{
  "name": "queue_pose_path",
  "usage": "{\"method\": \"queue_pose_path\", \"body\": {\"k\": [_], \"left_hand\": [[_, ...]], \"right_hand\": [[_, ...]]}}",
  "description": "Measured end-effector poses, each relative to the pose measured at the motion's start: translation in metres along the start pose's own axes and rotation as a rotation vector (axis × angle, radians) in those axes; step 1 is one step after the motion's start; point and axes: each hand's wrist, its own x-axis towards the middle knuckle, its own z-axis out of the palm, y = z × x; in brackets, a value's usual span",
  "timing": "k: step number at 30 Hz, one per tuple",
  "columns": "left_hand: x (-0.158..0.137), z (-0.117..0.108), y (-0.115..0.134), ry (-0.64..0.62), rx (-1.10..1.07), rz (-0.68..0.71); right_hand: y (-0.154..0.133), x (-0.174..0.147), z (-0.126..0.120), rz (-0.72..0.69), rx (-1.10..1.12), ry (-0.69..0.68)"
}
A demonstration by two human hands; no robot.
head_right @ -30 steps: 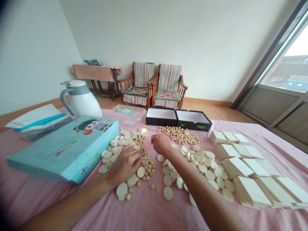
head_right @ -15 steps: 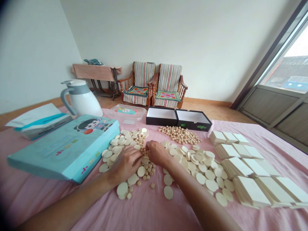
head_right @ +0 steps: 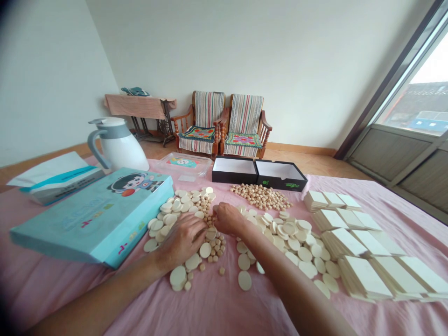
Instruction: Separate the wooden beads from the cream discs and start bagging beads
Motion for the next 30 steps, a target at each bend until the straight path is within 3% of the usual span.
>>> {"method": "queue_pose_path", "body": {"k": [8,16,23,30], "left_hand": [[0.0,-0.001,0.0,0.0,-0.016,-0.004],[0.0,0.001,-0.001,0.031,-0.041,-0.011],[-0.001,0.004,-0.004,0.033,-0.024,-0.014],[0.0,0.003,-0.002,0.03,0.008,-0.01]], "right_hand": [[0.024,0.006,-0.016,0.208,-0.067,0.175],[-0.015,-0.04,-0.001,-0.055,0.2,0.114],[-0.034,-0.049,0.004,-0.012,0.093,0.082],[-0.033,-0.054,-0.005,0.014,-0.032,0.189]]}}
